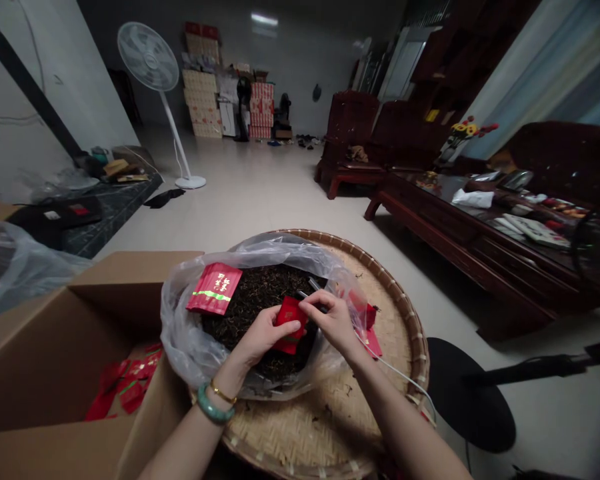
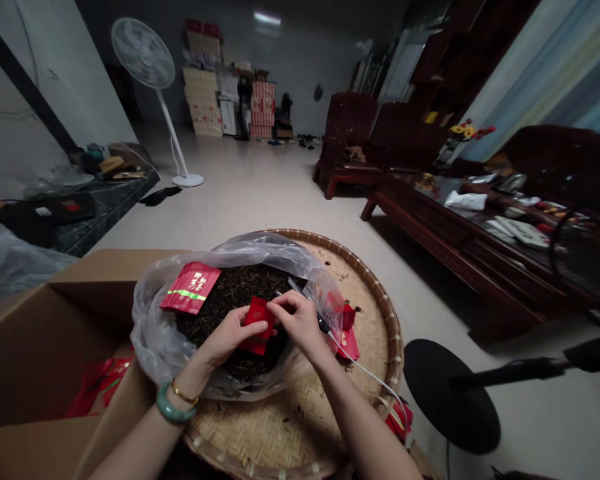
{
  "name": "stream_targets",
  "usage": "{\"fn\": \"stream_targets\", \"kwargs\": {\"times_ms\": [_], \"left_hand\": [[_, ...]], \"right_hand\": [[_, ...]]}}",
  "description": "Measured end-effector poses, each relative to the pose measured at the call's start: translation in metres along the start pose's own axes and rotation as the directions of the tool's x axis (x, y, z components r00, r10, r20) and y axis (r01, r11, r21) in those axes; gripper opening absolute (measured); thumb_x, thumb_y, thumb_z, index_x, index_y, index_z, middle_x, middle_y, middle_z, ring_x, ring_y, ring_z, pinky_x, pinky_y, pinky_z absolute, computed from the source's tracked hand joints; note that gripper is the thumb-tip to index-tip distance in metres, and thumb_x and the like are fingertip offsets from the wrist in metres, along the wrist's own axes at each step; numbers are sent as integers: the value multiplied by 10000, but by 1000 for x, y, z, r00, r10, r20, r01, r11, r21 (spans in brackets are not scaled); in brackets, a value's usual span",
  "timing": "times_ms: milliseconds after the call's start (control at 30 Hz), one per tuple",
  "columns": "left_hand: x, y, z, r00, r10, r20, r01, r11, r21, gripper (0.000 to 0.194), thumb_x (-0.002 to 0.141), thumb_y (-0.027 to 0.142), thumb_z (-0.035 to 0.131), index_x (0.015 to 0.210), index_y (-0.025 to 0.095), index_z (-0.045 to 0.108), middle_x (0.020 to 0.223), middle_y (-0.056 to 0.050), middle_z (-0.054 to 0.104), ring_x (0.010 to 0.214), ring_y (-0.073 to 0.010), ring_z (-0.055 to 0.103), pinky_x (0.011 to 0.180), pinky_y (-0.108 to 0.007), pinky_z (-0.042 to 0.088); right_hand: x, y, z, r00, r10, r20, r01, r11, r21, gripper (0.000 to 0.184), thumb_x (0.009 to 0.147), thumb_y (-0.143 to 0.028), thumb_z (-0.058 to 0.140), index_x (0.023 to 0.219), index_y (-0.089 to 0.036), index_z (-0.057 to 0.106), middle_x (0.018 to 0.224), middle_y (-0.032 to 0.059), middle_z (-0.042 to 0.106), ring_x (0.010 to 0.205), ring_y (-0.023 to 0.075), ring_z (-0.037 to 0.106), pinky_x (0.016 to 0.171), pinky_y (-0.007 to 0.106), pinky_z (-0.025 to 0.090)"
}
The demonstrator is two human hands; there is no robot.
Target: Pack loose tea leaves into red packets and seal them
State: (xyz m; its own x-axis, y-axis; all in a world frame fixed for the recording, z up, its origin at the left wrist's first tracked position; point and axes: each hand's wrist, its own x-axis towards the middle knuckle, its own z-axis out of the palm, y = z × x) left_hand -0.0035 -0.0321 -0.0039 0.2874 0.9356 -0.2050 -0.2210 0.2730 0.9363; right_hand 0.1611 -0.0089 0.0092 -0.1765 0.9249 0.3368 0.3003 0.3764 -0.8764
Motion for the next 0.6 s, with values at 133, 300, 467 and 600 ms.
{"fn": "stream_targets", "kwargs": {"times_ms": [133,300,467,600], "left_hand": [[1,2,2,977,132,-165,-134,991,1,362,621,418,757,808,116,687,694,-11,676,595,-110,575,559,-197,438],[1,3,5,959,169,-229,-181,983,-31,344,654,444,721,630,107,651,546,22,589,486,-73,467,489,-183,358],[1,2,2,975,99,-198,-122,987,-106,346,678,454,695,699,111,655,601,-5,630,524,-103,520,525,-203,390],[0,-4,-9,965,102,-240,-115,993,-41,399,797,462,537,983,129,657,951,-104,693,809,-196,628,674,-268,475]], "right_hand": [[-3,-4,6,1000,9,7,-9,1000,-6,197,776,-327,632,652,-177,661,645,16,620,627,146,560,591,256,426],[-4,-5,8,989,123,77,-129,988,86,262,795,-399,583,681,-168,632,645,16,595,604,134,523,543,239,402],[-8,-3,15,967,220,128,-241,955,175,336,722,-520,637,737,-191,568,614,-22,542,537,108,483,491,220,403],[-9,7,6,942,337,10,-328,910,253,411,652,-572,683,674,-197,519,494,-54,474,404,85,407,374,209,337]]}}
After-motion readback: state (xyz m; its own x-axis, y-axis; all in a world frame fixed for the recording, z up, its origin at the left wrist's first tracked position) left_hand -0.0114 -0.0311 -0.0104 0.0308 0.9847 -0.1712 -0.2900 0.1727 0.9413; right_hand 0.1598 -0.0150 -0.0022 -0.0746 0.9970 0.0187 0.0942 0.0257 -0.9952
